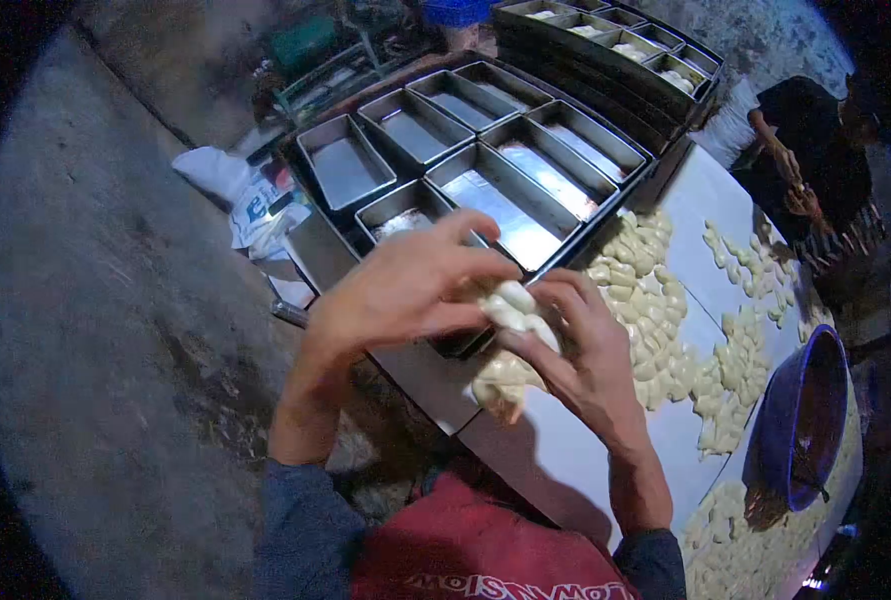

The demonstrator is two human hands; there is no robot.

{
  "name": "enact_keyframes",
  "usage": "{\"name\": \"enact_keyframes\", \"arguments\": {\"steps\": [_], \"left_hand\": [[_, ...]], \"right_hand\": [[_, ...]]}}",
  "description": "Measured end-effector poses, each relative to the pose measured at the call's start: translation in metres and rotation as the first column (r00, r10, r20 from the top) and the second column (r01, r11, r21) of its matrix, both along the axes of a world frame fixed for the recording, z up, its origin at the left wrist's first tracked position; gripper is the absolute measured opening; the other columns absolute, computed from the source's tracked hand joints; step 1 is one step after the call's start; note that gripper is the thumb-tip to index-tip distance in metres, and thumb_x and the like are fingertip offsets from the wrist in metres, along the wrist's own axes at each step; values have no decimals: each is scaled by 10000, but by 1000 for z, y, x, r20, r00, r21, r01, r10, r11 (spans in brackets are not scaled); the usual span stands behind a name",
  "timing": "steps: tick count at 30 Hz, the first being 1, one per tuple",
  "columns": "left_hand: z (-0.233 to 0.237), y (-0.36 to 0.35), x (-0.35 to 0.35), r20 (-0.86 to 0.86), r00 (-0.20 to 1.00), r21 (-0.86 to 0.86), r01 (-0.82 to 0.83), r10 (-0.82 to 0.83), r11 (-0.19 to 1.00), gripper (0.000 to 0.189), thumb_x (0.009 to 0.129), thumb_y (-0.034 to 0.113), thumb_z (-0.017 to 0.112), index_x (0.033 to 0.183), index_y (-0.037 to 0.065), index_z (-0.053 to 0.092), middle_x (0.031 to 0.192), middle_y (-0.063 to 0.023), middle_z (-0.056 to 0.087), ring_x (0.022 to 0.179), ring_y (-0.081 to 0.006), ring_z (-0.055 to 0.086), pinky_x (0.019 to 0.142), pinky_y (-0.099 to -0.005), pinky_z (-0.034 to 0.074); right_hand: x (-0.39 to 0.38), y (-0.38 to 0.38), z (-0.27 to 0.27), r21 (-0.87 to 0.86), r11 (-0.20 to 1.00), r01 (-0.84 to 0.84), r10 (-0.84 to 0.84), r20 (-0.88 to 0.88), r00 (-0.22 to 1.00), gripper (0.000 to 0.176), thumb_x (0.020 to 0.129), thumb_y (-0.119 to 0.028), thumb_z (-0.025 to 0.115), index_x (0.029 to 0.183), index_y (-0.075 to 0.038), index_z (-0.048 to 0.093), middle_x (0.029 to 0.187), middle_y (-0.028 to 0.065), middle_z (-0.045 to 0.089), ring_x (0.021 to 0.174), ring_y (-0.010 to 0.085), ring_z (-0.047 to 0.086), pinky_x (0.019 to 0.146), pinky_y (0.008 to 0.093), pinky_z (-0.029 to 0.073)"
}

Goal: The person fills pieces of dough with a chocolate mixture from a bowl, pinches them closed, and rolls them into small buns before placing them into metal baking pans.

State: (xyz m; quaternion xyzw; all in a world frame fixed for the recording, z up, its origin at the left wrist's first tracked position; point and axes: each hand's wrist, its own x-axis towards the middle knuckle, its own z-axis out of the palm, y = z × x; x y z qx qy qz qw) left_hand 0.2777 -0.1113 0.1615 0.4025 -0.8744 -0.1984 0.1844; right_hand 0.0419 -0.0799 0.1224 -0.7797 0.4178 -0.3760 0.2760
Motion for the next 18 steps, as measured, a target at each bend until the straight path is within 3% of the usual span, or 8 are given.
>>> {"name": "enact_keyframes", "arguments": {"steps": [2,6,7,8,10,14,16,18], "left_hand": [[5,-34,38,-2,1000,55,10,-10,998,478,814,242,772,1264,113,677,1311,-168,565,1233,-341,562,1038,-413,461],[-35,-88,85,113,993,233,18,-45,972,542,758,165,777,1283,94,666,1259,-158,598,1164,-333,595,1002,-399,477],[-52,-98,91,209,974,249,38,-92,968,551,746,157,777,1281,91,666,1240,-158,609,1145,-333,603,992,-398,481],[-65,-105,97,301,944,268,55,-138,962,560,735,150,777,1280,88,665,1220,-157,620,1127,-332,611,982,-397,486],[-71,-107,99,213,966,275,82,-144,958,600,688,166,800,1265,74,667,1171,-160,650,1092,-332,629,952,-416,500],[-67,-114,96,173,970,372,97,-172,923,611,733,180,798,1310,61,639,1240,-186,638,1166,-346,611,995,-420,493],[-72,-112,98,230,960,290,86,-157,953,690,740,185,796,1387,78,581,1383,-213,567,1291,-371,542,1069,-419,453],[-74,-107,105,266,957,245,52,-119,968,768,749,199,795,1457,98,516,1531,-223,440,1417,-377,430,1149,-413,378]], "right_hand": [[45,-25,2,-95,994,57,-62,-48,997,445,900,-433,709,1154,-74,641,1086,158,638,939,351,673,777,436,544],[100,-60,-40,-7,1000,16,-17,-288,958,526,912,-501,659,1168,-42,630,1087,185,652,921,378,685,760,474,559],[103,-61,-40,91,996,-27,63,-431,900,505,941,-468,629,1167,-16,611,1077,207,651,872,392,689,725,487,559],[103,-62,-39,62,997,-40,61,-397,916,483,948,-452,620,1162,-18,607,1060,212,651,861,394,690,714,488,560],[96,-61,-43,14,998,-60,61,-331,941,439,962,-418,603,1152,-22,598,1026,220,652,839,398,691,691,491,561],[91,-71,-59,-34,981,-191,140,-554,820,296,933,-284,633,1107,-49,589,1051,196,632,775,373,704,666,489,567],[87,-69,-43,6,988,-155,135,-529,838,219,944,-275,618,1076,-102,635,1022,153,657,788,355,716,663,467,576],[69,-56,-26,-201,975,-93,30,-297,954,221,943,-263,647,1099,-109,672,1004,114,694,758,337,711,654,444,573]]}}
